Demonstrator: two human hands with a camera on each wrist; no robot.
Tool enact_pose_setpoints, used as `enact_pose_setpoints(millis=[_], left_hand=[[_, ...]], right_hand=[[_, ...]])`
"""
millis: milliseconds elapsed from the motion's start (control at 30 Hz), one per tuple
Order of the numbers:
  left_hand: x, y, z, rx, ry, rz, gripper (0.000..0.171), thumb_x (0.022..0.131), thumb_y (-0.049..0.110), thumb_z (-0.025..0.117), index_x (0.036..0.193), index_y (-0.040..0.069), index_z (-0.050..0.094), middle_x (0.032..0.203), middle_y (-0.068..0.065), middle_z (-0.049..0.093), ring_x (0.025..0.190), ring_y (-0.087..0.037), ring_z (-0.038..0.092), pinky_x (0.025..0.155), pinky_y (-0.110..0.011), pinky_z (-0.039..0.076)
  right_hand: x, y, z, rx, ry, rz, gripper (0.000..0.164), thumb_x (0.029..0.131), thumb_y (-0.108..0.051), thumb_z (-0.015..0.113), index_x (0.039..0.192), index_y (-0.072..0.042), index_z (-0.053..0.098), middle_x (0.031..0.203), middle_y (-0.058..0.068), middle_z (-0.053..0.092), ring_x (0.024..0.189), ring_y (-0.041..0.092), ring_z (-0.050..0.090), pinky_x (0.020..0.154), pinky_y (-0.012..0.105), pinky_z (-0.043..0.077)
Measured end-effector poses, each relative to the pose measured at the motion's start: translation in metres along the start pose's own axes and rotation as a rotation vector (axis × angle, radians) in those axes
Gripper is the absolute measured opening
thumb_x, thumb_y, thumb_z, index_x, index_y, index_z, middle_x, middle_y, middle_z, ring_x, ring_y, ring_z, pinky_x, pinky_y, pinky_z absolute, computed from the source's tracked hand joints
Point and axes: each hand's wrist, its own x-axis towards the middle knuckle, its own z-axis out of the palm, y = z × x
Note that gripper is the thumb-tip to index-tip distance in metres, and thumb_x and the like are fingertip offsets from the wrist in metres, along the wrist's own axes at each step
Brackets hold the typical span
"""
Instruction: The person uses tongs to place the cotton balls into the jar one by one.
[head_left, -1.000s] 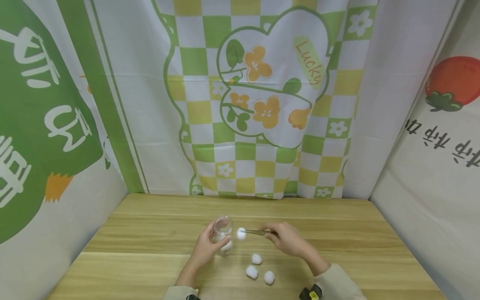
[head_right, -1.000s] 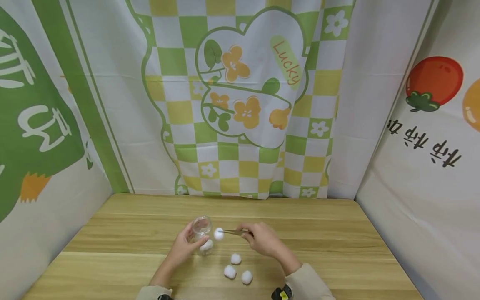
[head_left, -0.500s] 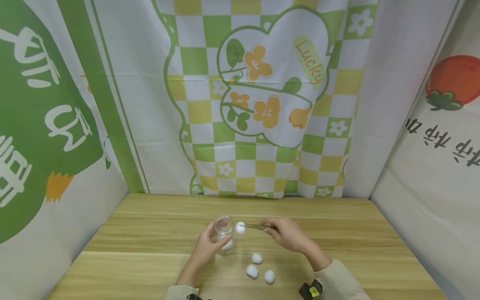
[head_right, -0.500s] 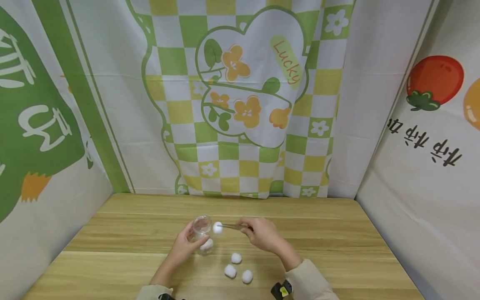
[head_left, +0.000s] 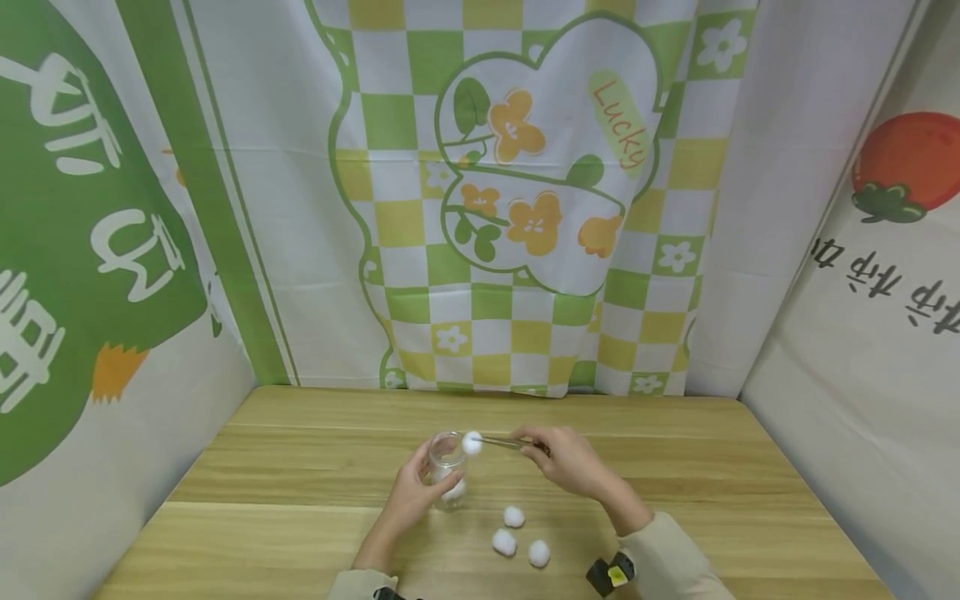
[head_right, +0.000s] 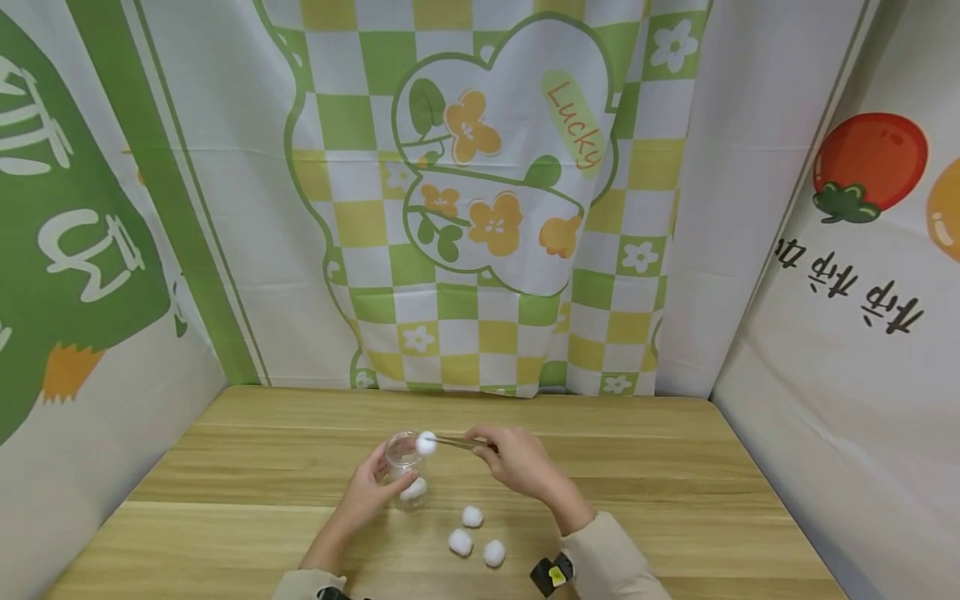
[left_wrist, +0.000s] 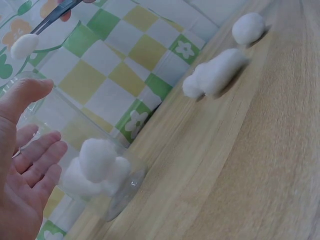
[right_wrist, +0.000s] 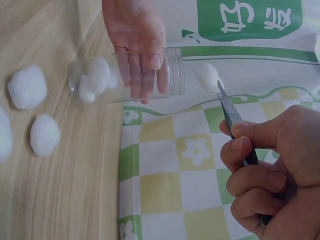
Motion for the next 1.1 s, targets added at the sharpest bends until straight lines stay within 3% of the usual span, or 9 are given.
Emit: enact_pose_setpoints(millis=[233,467,700,867,1100], left_hand=[[-0.001,0.002,0.0,0.001,-0.008,-0.01,0.072,0.084,0.017,0.073,0.144,-0.001,0.038,0.144,-0.027,0.047,0.134,-0.049,0.044,0.112,-0.056,0.041],[-0.001,0.002,0.0,0.015,-0.008,-0.018,0.074,0.084,0.018,0.073,0.144,-0.004,0.036,0.145,-0.029,0.044,0.134,-0.05,0.043,0.112,-0.057,0.039],[-0.001,0.002,-0.001,0.032,-0.016,-0.016,0.076,0.085,0.023,0.073,0.145,-0.004,0.034,0.145,-0.029,0.044,0.135,-0.05,0.042,0.113,-0.059,0.037],[-0.001,0.002,-0.002,0.039,-0.027,-0.021,0.078,0.085,0.026,0.073,0.146,-0.002,0.034,0.146,-0.028,0.043,0.135,-0.051,0.041,0.113,-0.06,0.037],[-0.001,0.003,-0.003,0.036,-0.05,-0.014,0.078,0.086,0.026,0.071,0.147,-0.001,0.032,0.148,-0.028,0.042,0.137,-0.05,0.039,0.113,-0.061,0.036]], right_hand=[[0.005,-0.003,0.004,-0.004,0.011,0.0,0.022,0.096,-0.011,0.056,0.116,-0.009,0.066,0.06,-0.003,0.05,0.05,-0.003,0.03,0.047,0.013,0.027],[0.009,-0.004,0.008,-0.015,0.037,-0.005,0.021,0.096,-0.011,0.057,0.115,-0.009,0.066,0.061,-0.003,0.051,0.05,-0.003,0.03,0.047,0.013,0.027],[0.015,-0.005,0.019,-0.059,0.066,-0.037,0.02,0.094,-0.011,0.059,0.112,-0.009,0.067,0.068,0.0,0.062,0.053,-0.004,0.032,0.048,0.012,0.029],[0.016,-0.006,0.026,-0.034,0.06,-0.01,0.02,0.094,-0.011,0.059,0.113,-0.01,0.067,0.07,0.005,0.064,0.052,-0.003,0.033,0.046,0.012,0.028],[0.017,-0.006,0.031,-0.054,0.07,0.014,0.02,0.094,-0.011,0.06,0.112,-0.011,0.068,0.063,-0.001,0.058,0.051,-0.003,0.032,0.045,0.013,0.025]])
